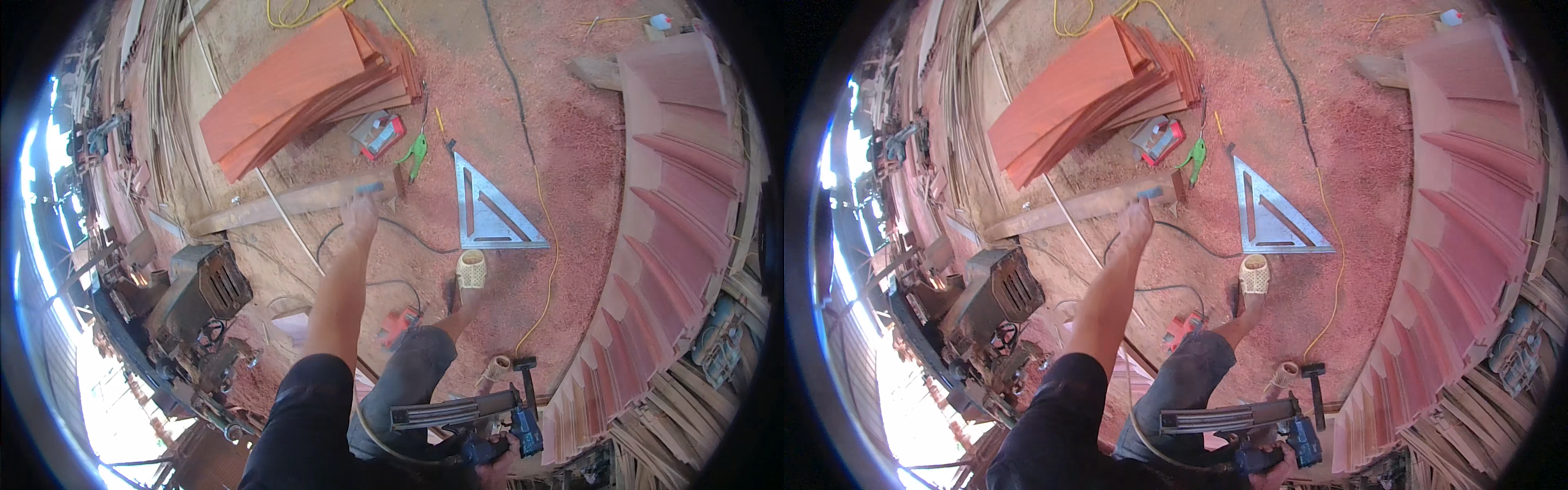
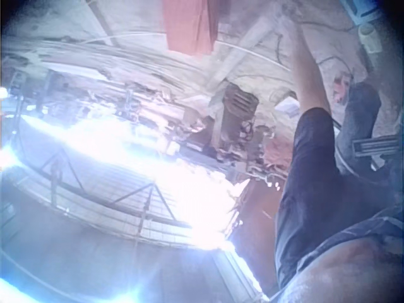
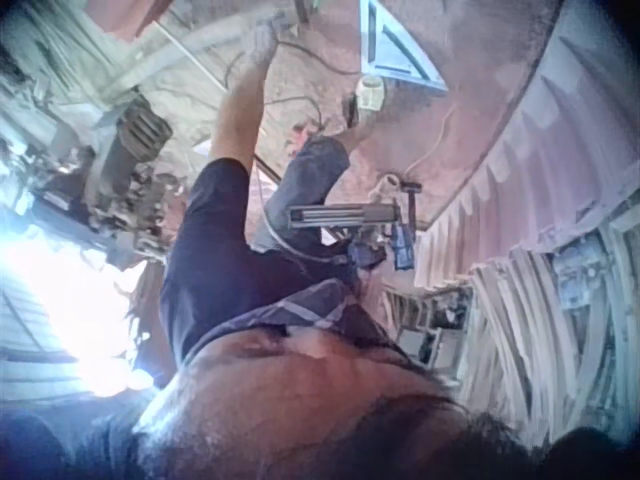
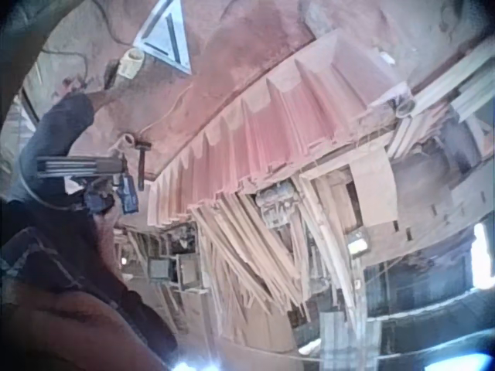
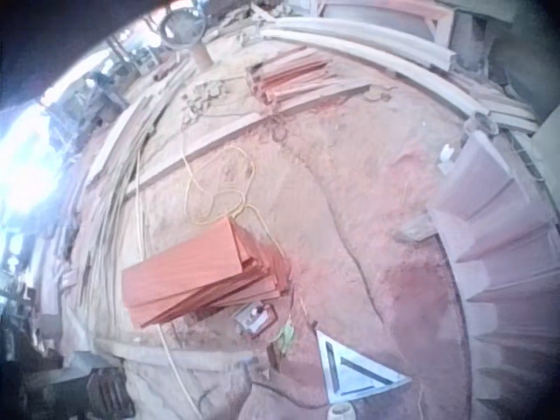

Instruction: The person assembles a wooden structure by placing and aligning wooden slats, using a hammer to secure them, and a nail gun to fasten the pieces together.

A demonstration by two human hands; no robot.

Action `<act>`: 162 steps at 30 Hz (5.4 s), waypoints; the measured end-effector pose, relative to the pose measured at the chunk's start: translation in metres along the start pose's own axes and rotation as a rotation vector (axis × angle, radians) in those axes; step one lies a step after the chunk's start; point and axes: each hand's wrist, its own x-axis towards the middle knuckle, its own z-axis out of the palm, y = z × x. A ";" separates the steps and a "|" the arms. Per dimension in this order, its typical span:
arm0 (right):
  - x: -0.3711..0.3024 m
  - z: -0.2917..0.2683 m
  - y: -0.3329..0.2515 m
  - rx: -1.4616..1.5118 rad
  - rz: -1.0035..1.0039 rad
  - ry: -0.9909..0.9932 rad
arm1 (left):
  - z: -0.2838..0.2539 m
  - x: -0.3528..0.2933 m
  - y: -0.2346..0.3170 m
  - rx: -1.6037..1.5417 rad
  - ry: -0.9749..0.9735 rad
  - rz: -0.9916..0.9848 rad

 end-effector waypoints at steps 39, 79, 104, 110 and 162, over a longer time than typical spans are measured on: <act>-0.179 -0.283 -0.061 0.837 -0.657 -1.010 | -0.428 -0.745 0.404 -0.526 0.167 1.398; -0.177 -0.222 0.052 1.142 -0.687 -1.028 | -0.458 -0.686 0.356 -0.332 -0.353 2.047; -0.135 -0.398 0.216 1.577 -0.857 -0.757 | -0.370 -0.967 0.301 0.322 -0.147 2.486; -0.131 -0.434 0.248 1.597 -0.814 -0.743 | -0.326 -0.997 0.274 0.225 -0.120 2.551; -0.097 -0.426 0.212 1.508 -0.872 -1.132 | -0.331 -0.876 0.229 -1.190 -0.940 1.034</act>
